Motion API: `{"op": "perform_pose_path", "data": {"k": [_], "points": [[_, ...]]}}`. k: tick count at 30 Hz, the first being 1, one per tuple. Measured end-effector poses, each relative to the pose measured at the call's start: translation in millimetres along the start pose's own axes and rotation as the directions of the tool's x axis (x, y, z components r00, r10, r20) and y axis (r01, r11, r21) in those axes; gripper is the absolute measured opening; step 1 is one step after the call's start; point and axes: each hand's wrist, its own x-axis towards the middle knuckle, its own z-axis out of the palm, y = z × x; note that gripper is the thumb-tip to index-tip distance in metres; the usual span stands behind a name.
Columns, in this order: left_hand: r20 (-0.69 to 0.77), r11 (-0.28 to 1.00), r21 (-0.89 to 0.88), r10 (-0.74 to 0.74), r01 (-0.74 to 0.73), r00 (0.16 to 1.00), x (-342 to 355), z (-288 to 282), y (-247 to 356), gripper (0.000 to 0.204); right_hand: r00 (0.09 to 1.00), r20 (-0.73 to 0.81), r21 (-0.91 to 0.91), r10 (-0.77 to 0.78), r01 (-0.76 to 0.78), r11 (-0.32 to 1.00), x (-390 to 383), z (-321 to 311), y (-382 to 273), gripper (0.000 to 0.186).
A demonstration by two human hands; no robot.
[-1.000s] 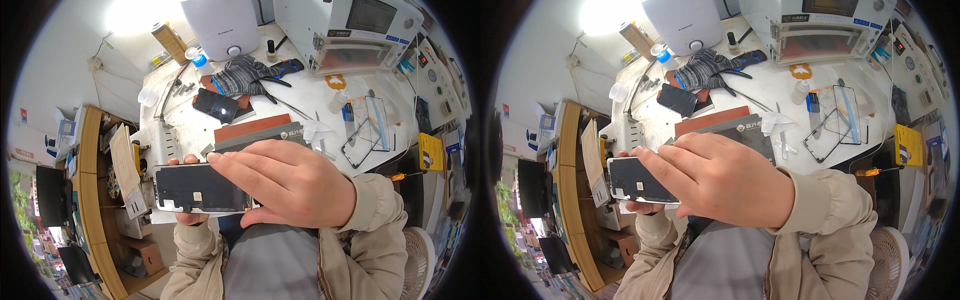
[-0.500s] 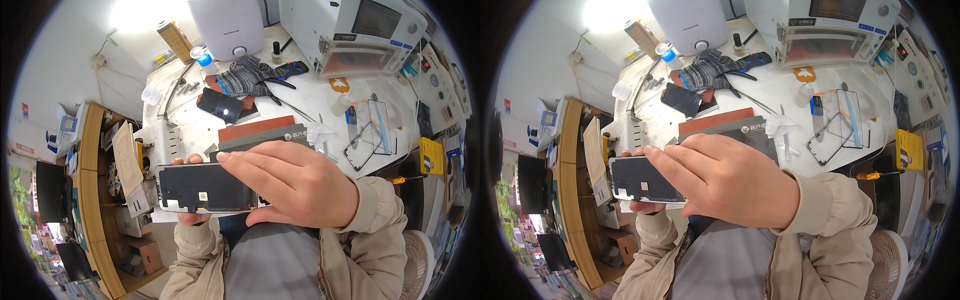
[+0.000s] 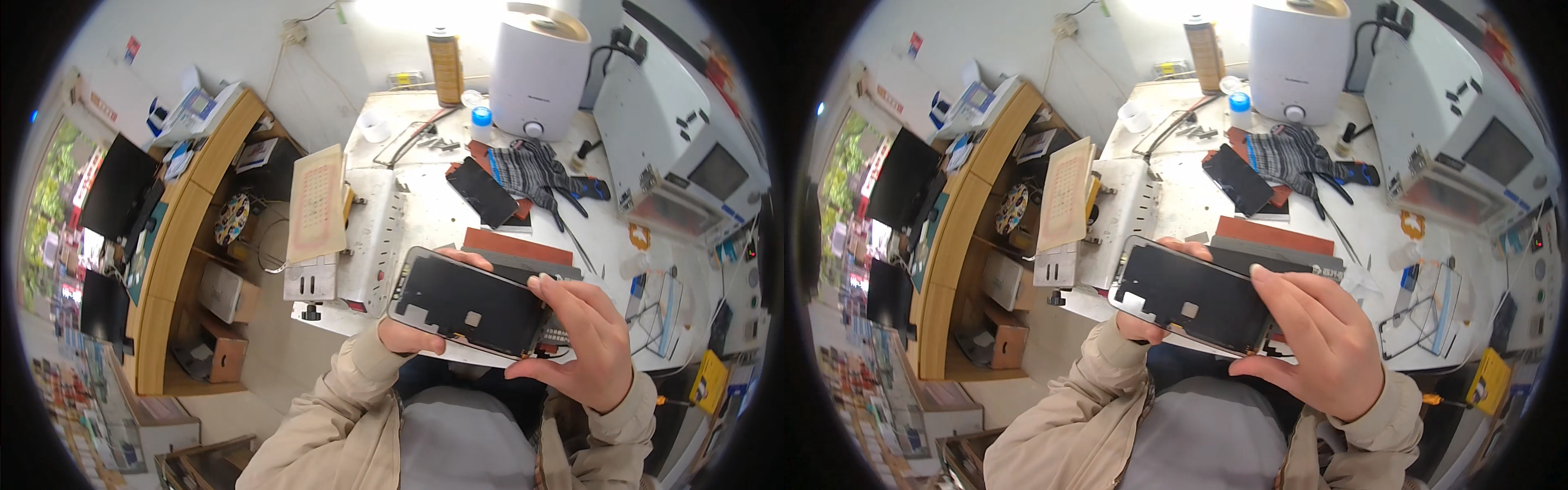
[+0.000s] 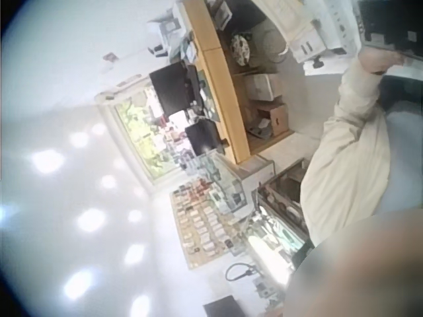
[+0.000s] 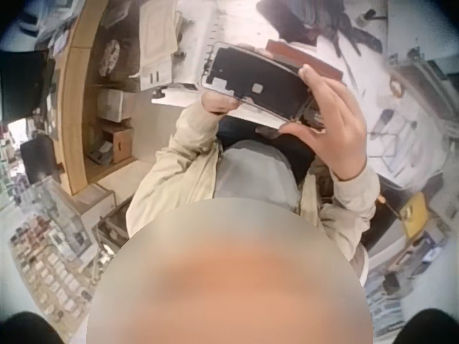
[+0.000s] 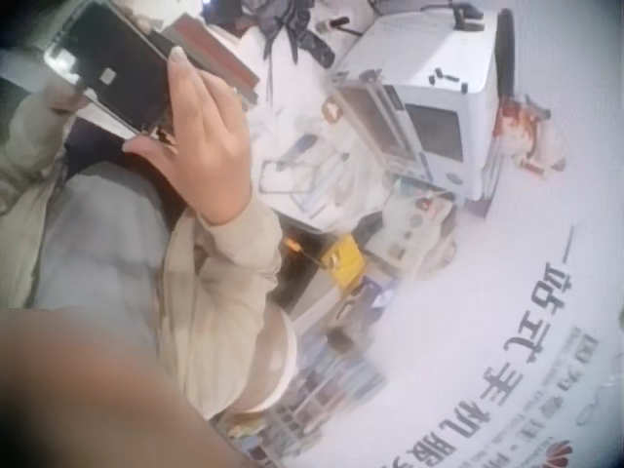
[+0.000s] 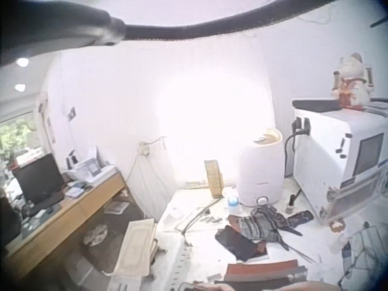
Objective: The person removes a protective film from a smartphone screen and places the device into a vacuum pressure machine. They then operate the machine's touchscreen interface to initiate a process.
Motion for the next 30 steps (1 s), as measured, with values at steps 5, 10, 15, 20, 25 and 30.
{"op": "perform_pose_path", "data": {"k": [5, 10, 15, 20, 25, 30], "points": [[0.018, 0.996, -0.061, -0.058, 0.059, 0.998, -1, 2, 3, 0.098, 1.0, 0.0, -0.011, 0.022, -0.022, 1.0, -4, 4, -1, 0.087], [0.04, 0.995, -0.094, -0.038, 0.042, 0.998, 0, 4, 6, 0.092, 1.0, 0.008, -0.046, 0.02, -0.02, 0.999, -1, 8, -4, 0.089], [0.054, 0.994, -0.102, -0.042, 0.047, 0.998, -1, 2, 5, 0.091, 0.999, 0.007, -0.056, 0.034, -0.034, 0.998, -3, 12, -5, 0.091], [0.041, 0.997, -0.038, -0.066, 0.067, 0.997, -2, 0, 13, 0.09, 0.997, 0.03, -0.002, 0.071, -0.071, 0.997, -2, 10, -5, 0.088], [-0.043, 0.996, -0.085, -0.016, 0.013, 0.999, -12, -4, -6, 0.099, 1.0, 0.024, 0.018, 0.0, 0.0, 1.0, -1, 9, -2, 0.079], [-0.174, 0.987, -0.155, -0.065, 0.038, 0.983, -15, 3, -11, 0.102, 1.0, 0.015, -0.001, -0.012, 0.012, 1.0, -4, 5, 1, 0.078]]}}
